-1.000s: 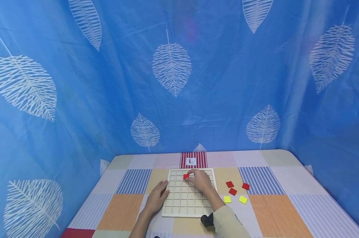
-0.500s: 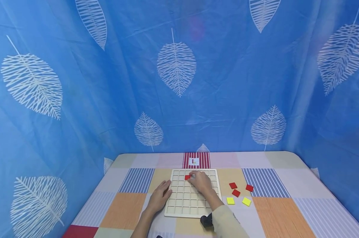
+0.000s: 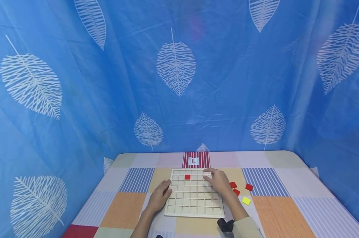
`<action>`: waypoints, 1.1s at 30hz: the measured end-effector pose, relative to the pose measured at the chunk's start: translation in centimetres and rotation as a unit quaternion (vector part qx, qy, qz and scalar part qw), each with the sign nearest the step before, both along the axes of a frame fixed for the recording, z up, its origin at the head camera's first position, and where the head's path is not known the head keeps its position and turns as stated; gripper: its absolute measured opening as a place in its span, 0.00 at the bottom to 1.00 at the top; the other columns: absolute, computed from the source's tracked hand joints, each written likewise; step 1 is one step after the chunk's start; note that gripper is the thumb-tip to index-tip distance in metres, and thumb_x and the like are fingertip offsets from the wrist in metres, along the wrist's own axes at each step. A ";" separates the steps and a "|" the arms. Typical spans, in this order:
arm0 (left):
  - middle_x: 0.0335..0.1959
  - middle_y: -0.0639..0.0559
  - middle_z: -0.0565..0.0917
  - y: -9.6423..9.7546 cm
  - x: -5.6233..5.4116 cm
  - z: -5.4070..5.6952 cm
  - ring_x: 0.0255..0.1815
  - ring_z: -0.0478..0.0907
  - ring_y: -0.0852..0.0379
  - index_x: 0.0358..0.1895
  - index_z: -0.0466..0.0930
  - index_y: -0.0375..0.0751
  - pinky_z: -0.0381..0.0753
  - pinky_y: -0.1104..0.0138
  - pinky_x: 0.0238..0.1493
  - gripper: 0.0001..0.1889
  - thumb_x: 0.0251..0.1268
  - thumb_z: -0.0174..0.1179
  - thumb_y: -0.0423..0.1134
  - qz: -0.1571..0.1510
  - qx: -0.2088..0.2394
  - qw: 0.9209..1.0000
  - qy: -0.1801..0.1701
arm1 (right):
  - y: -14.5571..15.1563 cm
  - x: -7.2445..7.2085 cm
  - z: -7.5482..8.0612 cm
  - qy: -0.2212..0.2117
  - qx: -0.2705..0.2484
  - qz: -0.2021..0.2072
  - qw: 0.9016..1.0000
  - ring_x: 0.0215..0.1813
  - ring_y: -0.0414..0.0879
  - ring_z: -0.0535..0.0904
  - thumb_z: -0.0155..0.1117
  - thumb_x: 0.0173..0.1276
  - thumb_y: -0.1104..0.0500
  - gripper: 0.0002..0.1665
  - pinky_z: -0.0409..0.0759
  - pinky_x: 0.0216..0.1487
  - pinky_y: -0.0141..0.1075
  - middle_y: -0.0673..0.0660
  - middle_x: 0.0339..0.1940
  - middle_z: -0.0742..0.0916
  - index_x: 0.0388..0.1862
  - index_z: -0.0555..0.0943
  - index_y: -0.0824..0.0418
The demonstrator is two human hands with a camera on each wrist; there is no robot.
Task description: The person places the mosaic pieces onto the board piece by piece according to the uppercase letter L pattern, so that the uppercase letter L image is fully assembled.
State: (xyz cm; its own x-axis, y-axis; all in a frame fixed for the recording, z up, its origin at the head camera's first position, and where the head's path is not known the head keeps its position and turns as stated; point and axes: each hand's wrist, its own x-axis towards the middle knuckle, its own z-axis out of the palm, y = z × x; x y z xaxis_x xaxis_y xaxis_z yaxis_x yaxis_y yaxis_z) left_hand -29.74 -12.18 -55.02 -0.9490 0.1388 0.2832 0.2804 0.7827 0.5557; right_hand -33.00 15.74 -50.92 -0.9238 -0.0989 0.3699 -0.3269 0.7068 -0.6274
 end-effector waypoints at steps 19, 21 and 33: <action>0.63 0.45 0.71 -0.1 0.0 -0.2 0.66 0.62 0.44 0.63 0.69 0.37 0.63 0.49 0.63 0.23 0.67 0.53 0.43 -0.011 0.015 1.000 0.006 | 15.3 4.8 -1.9 -0.143 0.022 -0.097 0.985 0.21 0.48 0.67 0.71 0.53 0.48 0.33 0.62 0.17 0.29 0.57 0.17 0.73 0.53 0.78 0.68; 0.63 0.45 0.71 -0.1 0.0 -0.2 0.66 0.62 0.44 0.63 0.69 0.37 0.63 0.49 0.63 0.23 0.67 0.52 0.43 -0.012 0.014 1.000 0.004 | 15.5 4.9 -2.0 -0.153 0.028 -0.096 0.983 0.23 0.48 0.66 0.70 0.54 0.49 0.33 0.61 0.18 0.29 0.57 0.18 0.72 0.52 0.77 0.69; 0.63 0.45 0.71 -0.1 0.1 -0.1 0.66 0.62 0.44 0.63 0.69 0.39 0.63 0.49 0.63 0.23 0.67 0.53 0.44 -0.010 0.015 1.000 0.003 | 10.9 4.5 -0.7 -0.090 0.008 -0.077 0.993 0.14 0.42 0.60 0.70 0.55 0.53 0.24 0.58 0.11 0.29 0.49 0.12 0.65 0.49 0.80 0.63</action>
